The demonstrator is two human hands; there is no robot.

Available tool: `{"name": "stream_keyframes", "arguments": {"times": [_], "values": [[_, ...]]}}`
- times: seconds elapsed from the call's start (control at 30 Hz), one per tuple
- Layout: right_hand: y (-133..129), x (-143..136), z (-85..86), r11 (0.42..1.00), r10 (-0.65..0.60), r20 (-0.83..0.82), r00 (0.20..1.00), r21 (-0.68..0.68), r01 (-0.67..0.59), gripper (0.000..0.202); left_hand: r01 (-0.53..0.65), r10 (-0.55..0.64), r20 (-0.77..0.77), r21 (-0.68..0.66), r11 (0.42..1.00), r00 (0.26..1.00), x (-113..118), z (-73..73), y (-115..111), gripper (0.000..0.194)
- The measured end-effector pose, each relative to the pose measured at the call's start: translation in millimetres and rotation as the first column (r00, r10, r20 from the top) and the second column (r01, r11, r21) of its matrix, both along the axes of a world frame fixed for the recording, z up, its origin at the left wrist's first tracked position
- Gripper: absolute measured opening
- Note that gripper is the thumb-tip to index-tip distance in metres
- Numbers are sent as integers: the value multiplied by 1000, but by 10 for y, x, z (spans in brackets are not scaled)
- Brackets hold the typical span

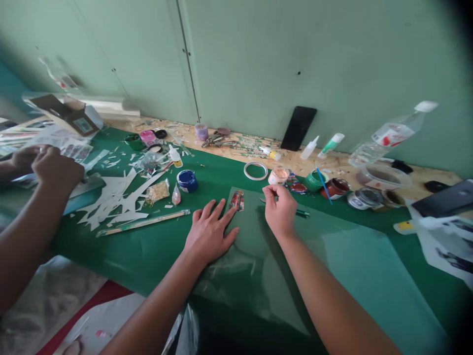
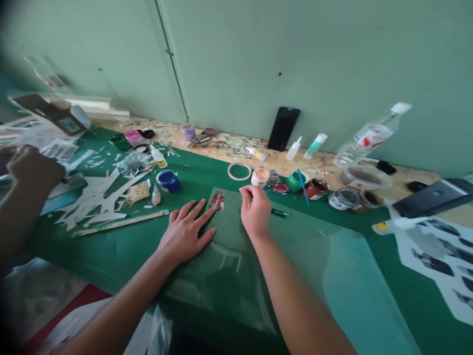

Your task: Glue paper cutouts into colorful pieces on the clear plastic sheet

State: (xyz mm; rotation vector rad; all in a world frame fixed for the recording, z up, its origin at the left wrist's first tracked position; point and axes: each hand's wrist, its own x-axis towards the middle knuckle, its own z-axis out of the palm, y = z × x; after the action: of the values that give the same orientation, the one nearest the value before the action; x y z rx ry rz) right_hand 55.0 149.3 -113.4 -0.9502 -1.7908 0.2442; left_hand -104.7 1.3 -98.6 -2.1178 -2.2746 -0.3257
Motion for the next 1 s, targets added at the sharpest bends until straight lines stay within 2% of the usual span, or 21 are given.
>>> {"name": "stream_keyframes", "arguments": {"times": [0.1,0.2,0.3,0.47,0.67,0.83,0.9,0.93,1.0], "values": [[38,8,-26,992,-121,-31,992,-41,120,28,-12,12,21,4,1000,1000,2,6,-1,67],[30,5,-21,982,-183,5,983,-53,183,34,-22,22,34,6,1000,999,2,5,2,72],[-3,-10,-4,982,-179,32,983,-53,181,37,-23,22,23,4,1000,999,6,4,7,69],[-10,8,3,977,-136,-55,989,-174,125,42,-24,24,-4,6,1000,1000,13,5,5,59],[40,30,5,974,-138,-63,988,-190,124,44,-33,33,32,15,999,999,21,30,-7,69],[-33,96,149,990,-11,81,997,-141,22,46,-38,36,57,18,999,998,25,39,-17,75],[-72,210,214,994,35,182,983,-105,-16,38,-30,28,60,33,999,998,22,32,-20,74],[-88,283,231,996,44,261,964,-80,-24,28,-26,24,60,40,999,998,19,28,-21,74],[-109,433,223,1000,10,480,877,-23,1,14,-21,18,61,48,999,998,14,23,-23,73]]}}
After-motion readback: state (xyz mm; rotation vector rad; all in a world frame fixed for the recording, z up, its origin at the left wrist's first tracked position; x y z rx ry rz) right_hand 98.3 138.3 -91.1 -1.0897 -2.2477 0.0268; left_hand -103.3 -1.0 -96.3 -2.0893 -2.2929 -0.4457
